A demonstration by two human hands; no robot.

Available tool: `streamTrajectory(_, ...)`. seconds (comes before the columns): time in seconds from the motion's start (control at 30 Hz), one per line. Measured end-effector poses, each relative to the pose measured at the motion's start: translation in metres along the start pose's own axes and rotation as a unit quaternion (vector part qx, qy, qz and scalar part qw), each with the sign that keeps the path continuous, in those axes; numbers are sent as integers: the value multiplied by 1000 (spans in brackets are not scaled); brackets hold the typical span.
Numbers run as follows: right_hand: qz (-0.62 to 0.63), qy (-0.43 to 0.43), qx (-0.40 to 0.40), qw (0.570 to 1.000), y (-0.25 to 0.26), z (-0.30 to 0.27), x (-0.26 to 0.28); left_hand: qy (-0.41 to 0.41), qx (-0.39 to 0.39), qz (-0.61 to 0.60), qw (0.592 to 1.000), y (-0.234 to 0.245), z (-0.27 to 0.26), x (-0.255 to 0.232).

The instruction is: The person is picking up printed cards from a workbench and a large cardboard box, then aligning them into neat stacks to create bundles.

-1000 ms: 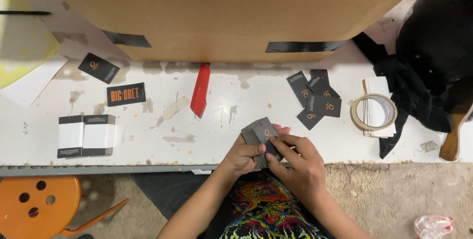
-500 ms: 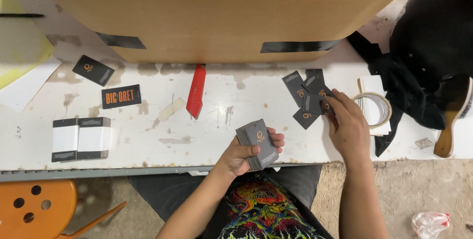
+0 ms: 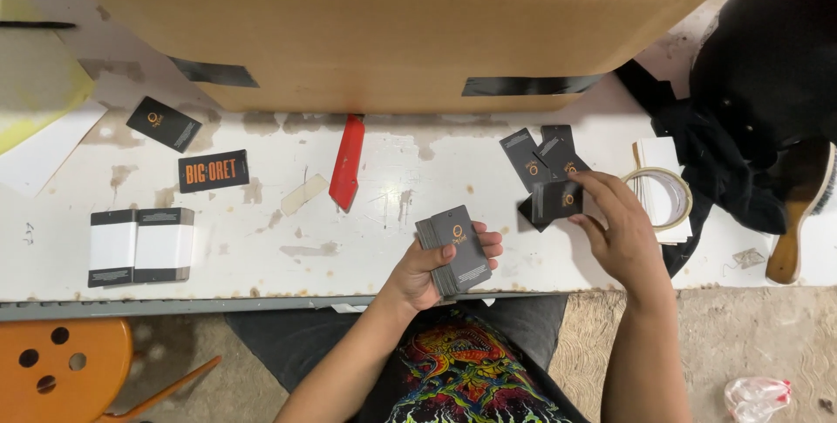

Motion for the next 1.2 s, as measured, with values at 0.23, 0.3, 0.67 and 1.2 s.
streamTrajectory(0.23, 154, 105, 41, 982, -1, 15, 75, 30, -15, 9, 999, 1, -6, 5)
streamTrajectory(0.3, 136, 214, 116, 960, -3, 20, 105, 51, 8, -5, 999, -15, -12, 3)
streamTrajectory(0.67, 196, 143, 191, 951, -33, 20, 116, 25, 4, 12, 1000, 16, 1, 11)
streamTrajectory(1.2, 152, 196, 118, 962, -69, 5, 93, -47, -66, 183, 980, -8, -8, -7)
Point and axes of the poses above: each hand's wrist, its own z-axis towards the middle knuckle, its own y-axis out of the back of the hand, x = y × z, the point moved 5 cm from there along z, towards the middle knuckle, and after that the axes turned 9 degrees about -x, right-handed, at the moved point
